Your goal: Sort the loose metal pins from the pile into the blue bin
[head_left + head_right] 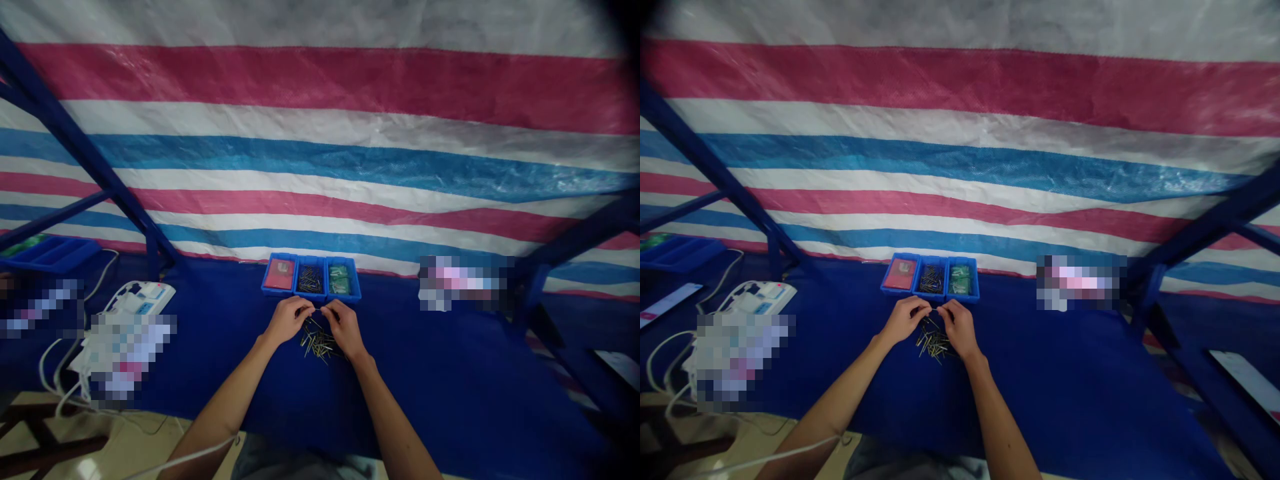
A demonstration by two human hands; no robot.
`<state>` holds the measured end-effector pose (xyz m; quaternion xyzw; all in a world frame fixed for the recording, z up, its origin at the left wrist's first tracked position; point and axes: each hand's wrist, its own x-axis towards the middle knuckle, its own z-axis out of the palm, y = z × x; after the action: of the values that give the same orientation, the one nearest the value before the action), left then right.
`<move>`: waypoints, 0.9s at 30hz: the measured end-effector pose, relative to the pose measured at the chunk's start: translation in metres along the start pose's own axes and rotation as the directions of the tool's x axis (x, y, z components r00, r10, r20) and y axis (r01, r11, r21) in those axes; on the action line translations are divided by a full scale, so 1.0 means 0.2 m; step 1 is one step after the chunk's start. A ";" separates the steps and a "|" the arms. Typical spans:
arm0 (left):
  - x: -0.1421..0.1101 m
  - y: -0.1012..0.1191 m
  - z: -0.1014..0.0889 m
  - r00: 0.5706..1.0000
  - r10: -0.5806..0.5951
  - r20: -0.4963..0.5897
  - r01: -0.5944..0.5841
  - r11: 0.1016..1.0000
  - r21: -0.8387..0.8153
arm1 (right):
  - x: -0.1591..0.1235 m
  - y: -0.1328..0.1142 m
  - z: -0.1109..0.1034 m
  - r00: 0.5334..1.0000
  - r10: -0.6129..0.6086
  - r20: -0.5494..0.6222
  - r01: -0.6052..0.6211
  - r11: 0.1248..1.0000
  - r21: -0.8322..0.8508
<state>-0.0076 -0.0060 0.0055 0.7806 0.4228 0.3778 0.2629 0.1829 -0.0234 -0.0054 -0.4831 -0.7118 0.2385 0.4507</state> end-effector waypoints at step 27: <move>0.02 -0.10 0.01 0.834 -0.258 -0.488 0.242 0.965 -0.097 | -0.02 0.04 0.01 0.990 -0.003 0.144 0.027 0.987 -0.159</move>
<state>-0.0140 0.0067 -0.0096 0.5910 0.5684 0.5345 0.2048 0.1850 -0.0233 -0.0147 -0.4942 -0.7628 0.2109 0.3599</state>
